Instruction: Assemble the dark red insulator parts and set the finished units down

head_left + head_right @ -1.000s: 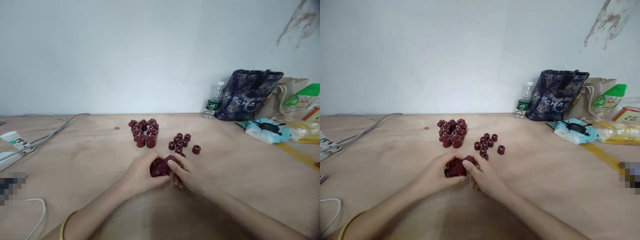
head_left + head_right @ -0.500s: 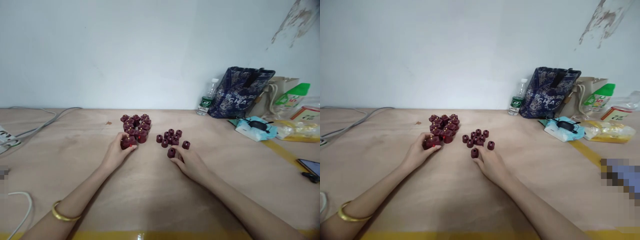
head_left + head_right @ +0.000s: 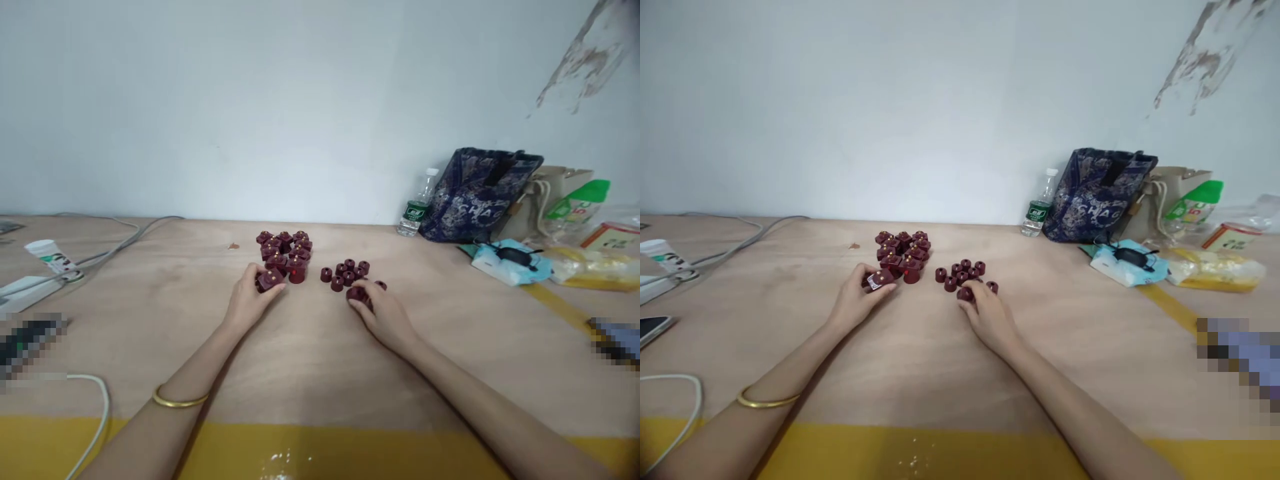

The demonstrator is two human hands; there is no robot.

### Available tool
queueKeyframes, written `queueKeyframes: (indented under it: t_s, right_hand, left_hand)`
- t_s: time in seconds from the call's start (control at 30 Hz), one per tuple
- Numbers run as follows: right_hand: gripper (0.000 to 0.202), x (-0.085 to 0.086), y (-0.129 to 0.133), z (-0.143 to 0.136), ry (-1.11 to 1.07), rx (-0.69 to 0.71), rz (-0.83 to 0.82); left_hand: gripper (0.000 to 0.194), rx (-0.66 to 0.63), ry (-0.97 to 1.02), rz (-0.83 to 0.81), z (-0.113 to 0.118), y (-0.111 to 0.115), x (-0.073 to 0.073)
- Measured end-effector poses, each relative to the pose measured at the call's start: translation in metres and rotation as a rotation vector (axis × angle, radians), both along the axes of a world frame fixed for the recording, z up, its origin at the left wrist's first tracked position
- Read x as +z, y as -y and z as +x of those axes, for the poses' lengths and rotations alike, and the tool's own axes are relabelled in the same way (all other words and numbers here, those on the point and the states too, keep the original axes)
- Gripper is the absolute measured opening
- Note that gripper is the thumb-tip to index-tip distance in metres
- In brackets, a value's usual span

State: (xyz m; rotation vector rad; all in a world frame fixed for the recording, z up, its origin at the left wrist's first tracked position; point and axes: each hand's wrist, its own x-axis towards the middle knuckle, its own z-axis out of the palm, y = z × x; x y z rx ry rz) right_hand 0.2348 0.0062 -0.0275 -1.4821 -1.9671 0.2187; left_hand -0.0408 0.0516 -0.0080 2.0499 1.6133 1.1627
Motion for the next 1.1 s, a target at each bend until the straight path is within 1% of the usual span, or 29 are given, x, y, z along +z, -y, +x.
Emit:
queueKeyframes:
  t_s: [0.13, 0.2, 0.23, 0.3, 0.43, 0.6, 0.73, 0.8, 0.9, 1.0, 1.1]
  right_hand:
    - [0.028, 0.000, -0.001, 0.002, -0.128, -0.020, 0.037]
    - [0.027, 0.002, 0.003, 0.003, -0.175, -0.040, 0.044]
    - [0.027, 0.004, 0.006, 0.003, -0.206, -0.038, 0.046]
    - [0.026, 0.009, 0.012, 0.001, -0.285, 0.007, 0.037]
    - [0.028, 0.019, 0.027, -0.008, -0.426, 0.157, -0.017]
    - [0.030, 0.024, 0.036, -0.008, -0.501, 0.280, -0.053]
    - [0.029, 0.023, 0.038, 0.000, -0.476, 0.280, -0.015]
    - [0.029, 0.024, 0.038, 0.002, -0.444, 0.286, 0.003]
    - [0.028, 0.026, 0.039, -0.001, -0.432, 0.296, -0.005]
    - [0.029, 0.027, 0.040, -0.007, -0.467, 0.267, -0.087]
    - [0.025, 0.027, 0.042, -0.012, -0.440, 0.192, -0.169]
  left_hand:
    - [0.037, -0.291, -0.120, 0.068, 0.020, 0.022, 0.005]
    - [0.039, -0.394, -0.189, 0.118, 0.030, 0.027, 0.006]
    - [0.040, -0.421, -0.209, 0.138, 0.034, 0.028, 0.007]
    - [0.042, -0.433, -0.209, 0.149, 0.038, 0.028, 0.006]
    - [0.039, -0.452, -0.128, 0.112, 0.044, 0.034, 0.007]
    - [0.036, -0.478, -0.027, 0.108, 0.067, 0.051, 0.015]
    - [0.032, -0.542, 0.012, 0.094, 0.082, 0.057, 0.020]
    - [0.030, -0.547, -0.002, 0.118, 0.083, 0.057, 0.019]
    - [0.031, -0.538, -0.081, 0.155, 0.078, 0.057, 0.017]
    - [0.032, -0.527, -0.154, 0.185, 0.073, 0.059, 0.016]
    - [0.031, -0.521, -0.197, 0.206, 0.071, 0.063, 0.014]
